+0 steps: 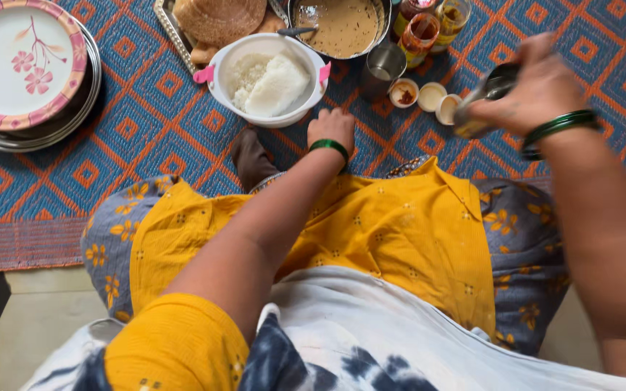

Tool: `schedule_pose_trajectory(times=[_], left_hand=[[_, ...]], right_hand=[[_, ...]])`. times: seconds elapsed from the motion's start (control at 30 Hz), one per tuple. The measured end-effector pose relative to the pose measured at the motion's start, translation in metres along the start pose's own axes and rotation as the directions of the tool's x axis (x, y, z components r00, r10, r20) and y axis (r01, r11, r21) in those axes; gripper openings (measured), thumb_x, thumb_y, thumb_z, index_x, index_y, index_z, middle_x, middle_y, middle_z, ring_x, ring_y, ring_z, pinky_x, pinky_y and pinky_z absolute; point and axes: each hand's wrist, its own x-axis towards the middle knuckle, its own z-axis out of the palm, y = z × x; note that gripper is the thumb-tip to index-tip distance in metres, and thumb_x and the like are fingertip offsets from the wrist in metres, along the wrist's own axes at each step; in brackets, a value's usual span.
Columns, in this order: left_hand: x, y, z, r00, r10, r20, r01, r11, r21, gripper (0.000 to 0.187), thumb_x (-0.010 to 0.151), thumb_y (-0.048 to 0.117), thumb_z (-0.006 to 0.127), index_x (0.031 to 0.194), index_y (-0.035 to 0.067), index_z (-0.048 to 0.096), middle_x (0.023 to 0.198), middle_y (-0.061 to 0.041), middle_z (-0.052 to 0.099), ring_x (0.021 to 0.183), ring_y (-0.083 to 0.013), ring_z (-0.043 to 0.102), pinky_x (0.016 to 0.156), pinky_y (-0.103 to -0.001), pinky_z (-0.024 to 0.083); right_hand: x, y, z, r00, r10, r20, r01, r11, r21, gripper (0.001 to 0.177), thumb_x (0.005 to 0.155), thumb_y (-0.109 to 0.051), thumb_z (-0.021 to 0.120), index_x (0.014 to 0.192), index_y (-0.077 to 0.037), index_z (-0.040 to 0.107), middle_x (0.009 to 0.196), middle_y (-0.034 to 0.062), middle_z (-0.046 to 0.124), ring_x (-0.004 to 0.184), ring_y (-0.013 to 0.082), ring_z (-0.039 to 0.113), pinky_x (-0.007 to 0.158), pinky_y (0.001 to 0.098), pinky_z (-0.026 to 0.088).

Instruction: The person organizes various food containers and condiments on a mat, opening and closing jars, stirring a bowl of food with a spoon, and arranging plates, bowls of rice and curry, and a tray of crepes.

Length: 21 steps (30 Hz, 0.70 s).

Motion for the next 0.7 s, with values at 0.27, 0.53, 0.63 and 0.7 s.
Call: schedule_pose_trajectory(times=[0.27,0.53,0.63,0.7], left_hand=[[-0.043,-0.011,-0.066,0.985,-0.168,-0.030,0.137,0.886,-0.443,0.025,0.093,0.041,0.066,0.109,0.023,0.075,0.112,-0.009,0.073,0.108,-0.0314,0.068,0.092,-0.046,0.053],[-0.041,-0.042,-0.021,0.975,-0.223,-0.012,0.159,0.729,-0.666,0.033,0.077,0.025,0.072,0.109,0.014,0.070,0.104,-0.010,0.077,0.102,-0.0272,0.072,0.092,-0.038,0.055],[-0.031,-0.045,0.003,0.981,-0.174,-0.084,0.063,0.700,-0.712,0.026,0.084,0.032,0.073,0.103,0.014,0.075,0.101,-0.011,0.076,0.096,-0.0254,0.072,0.087,-0.037,0.055],[-0.025,-0.044,0.010,0.983,-0.177,-0.045,0.084,0.657,-0.750,0.025,0.086,0.032,0.070,0.102,0.013,0.075,0.096,-0.010,0.077,0.087,-0.0232,0.074,0.082,-0.036,0.057]], right_hand=[[-0.029,-0.125,0.059,0.968,-0.120,0.221,0.085,0.983,0.162,0.090,0.059,-0.043,0.092,0.128,-0.008,0.045,0.121,0.0230,0.057,0.113,0.0414,0.059,0.098,0.0485,0.050],[-0.029,-0.146,0.106,0.965,-0.237,0.115,0.195,0.935,0.295,0.082,0.061,-0.037,0.089,0.128,-0.015,0.047,0.126,0.0165,0.053,0.121,0.0378,0.055,0.101,0.0463,0.048],[-0.026,-0.144,0.110,0.962,-0.266,0.061,0.236,0.924,0.302,0.085,0.062,-0.038,0.093,0.127,-0.012,0.045,0.124,0.0193,0.053,0.119,0.0405,0.055,0.102,0.0468,0.047],[-0.025,-0.140,0.110,0.965,-0.250,0.078,0.211,0.918,0.337,0.086,0.063,-0.042,0.095,0.127,-0.013,0.045,0.127,0.0186,0.054,0.122,0.0389,0.055,0.105,0.0455,0.047]])
